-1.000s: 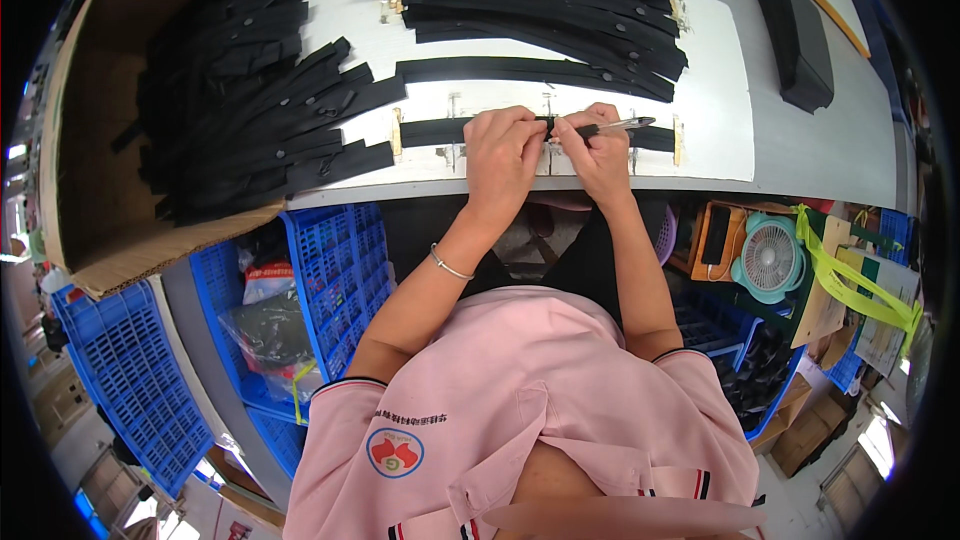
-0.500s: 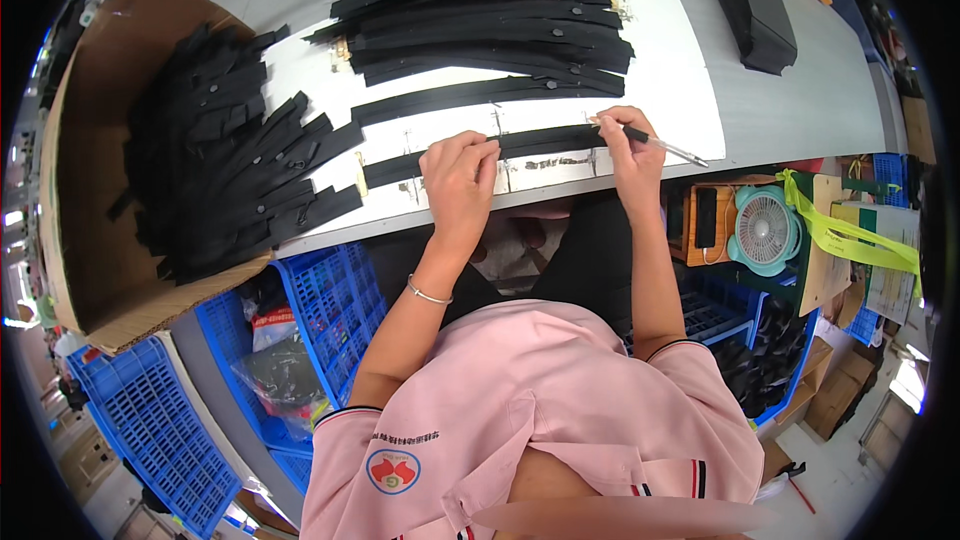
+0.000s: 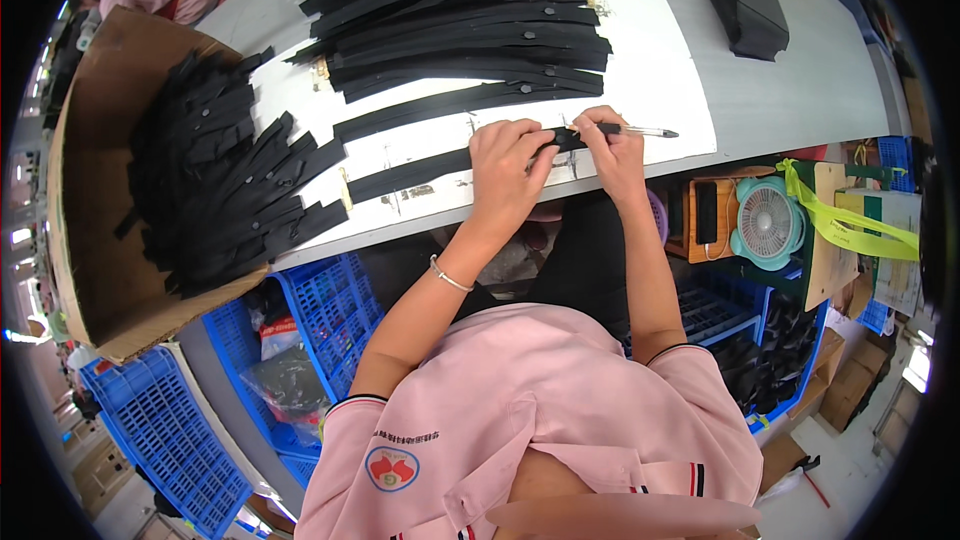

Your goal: The recorder uses a pen and a measuring guide to mark positions on black strips of material, possibly for assembly or sewing.

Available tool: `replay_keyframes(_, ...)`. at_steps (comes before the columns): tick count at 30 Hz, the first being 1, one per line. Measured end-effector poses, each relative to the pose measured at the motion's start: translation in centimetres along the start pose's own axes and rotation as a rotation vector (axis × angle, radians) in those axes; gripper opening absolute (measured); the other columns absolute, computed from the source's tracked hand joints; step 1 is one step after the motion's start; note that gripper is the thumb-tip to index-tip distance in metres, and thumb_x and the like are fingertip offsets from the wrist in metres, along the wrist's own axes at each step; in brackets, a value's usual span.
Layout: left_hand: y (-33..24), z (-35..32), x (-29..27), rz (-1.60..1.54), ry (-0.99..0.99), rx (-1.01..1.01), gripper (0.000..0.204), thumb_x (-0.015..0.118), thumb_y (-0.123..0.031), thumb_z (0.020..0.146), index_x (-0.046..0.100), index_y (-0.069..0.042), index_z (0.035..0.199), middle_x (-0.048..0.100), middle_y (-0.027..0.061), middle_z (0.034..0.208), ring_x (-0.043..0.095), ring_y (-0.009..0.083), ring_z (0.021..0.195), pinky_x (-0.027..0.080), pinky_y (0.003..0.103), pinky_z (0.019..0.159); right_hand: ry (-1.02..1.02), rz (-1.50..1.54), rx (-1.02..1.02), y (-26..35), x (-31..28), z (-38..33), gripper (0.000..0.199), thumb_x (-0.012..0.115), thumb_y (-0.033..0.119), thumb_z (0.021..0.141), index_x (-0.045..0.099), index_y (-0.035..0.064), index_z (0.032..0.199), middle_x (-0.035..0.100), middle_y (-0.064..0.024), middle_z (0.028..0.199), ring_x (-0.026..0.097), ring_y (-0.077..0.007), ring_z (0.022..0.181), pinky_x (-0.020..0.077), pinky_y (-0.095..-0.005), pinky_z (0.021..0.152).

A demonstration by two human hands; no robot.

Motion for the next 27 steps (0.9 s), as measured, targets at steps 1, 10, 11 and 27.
replay_keyframes(1, -0.2, 0.3, 0.7, -0.019, 0.009, 0.011, 0.015, 0.078, -0.011, 0.082, 0.075, -0.005, 0.096, 0.068, 0.004, 0.105, 0.059, 0.0249, 0.104, 0.039, 0.041, 0.097, 0.003, 0.016, -0.018, 0.0, 0.0, 0.0, 0.013, 0.065, 0.008, 0.098, 0.067, -0.0034, 0.092, 0.066, -0.004, 0.081, 0.057, -0.0088, 0.073, 0.0461, -0.0254, 0.066)
replay_keyframes(10, -0.2, 0.5, 1.7, 0.031, 0.02, -0.01, 0.016, 0.08, -0.012, 0.08, 0.076, -0.005, 0.094, 0.068, 0.0037, 0.106, 0.059, 0.0243, 0.104, 0.039, 0.041, 0.098, 0.023, -0.106, -0.089, 0.0, 0.2, 0.0, 0.012, 0.066, 0.009, 0.097, 0.067, -0.0028, 0.095, 0.068, -0.0092, 0.084, 0.062, -0.0151, 0.072, 0.0492, -0.0288, 0.066)
replay_keyframes(11, -0.2, 0.5, 1.7, 0.026, 0.009, -0.001, 0.015, 0.079, -0.011, 0.079, 0.075, -0.005, 0.092, 0.067, 0.0044, 0.105, 0.058, 0.0249, 0.104, 0.039, 0.042, 0.098, 0.024, -0.106, -0.088, 0.0, 0.3, 0.1, 0.012, 0.066, 0.009, 0.097, 0.067, -0.0028, 0.095, 0.068, -0.0092, 0.084, 0.062, -0.0151, 0.072, 0.0492, -0.0288, 0.066)
replay_keyframes(27, -0.4, 0.2, 1.5, 0.059, -0.033, 0.035, 0.017, 0.081, -0.009, 0.075, 0.075, -0.006, 0.09, 0.067, 0.0029, 0.104, 0.058, 0.0248, 0.104, 0.04, 0.042, 0.097, 0.119, -0.015, -0.077, 0.0, 0.1, -0.4, 0.018, 0.06, 0.006, 0.096, 0.061, -0.0036, 0.08, 0.061, -0.004, 0.073, 0.056, -0.0097, 0.07, 0.0439, -0.0263, 0.065)
Point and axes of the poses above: each hand's wrist, its own z-axis towards the middle knuckle, its own x-axis out of the palm, y = z × x, the point moved 5 cm from there along z, towards the middle knuckle
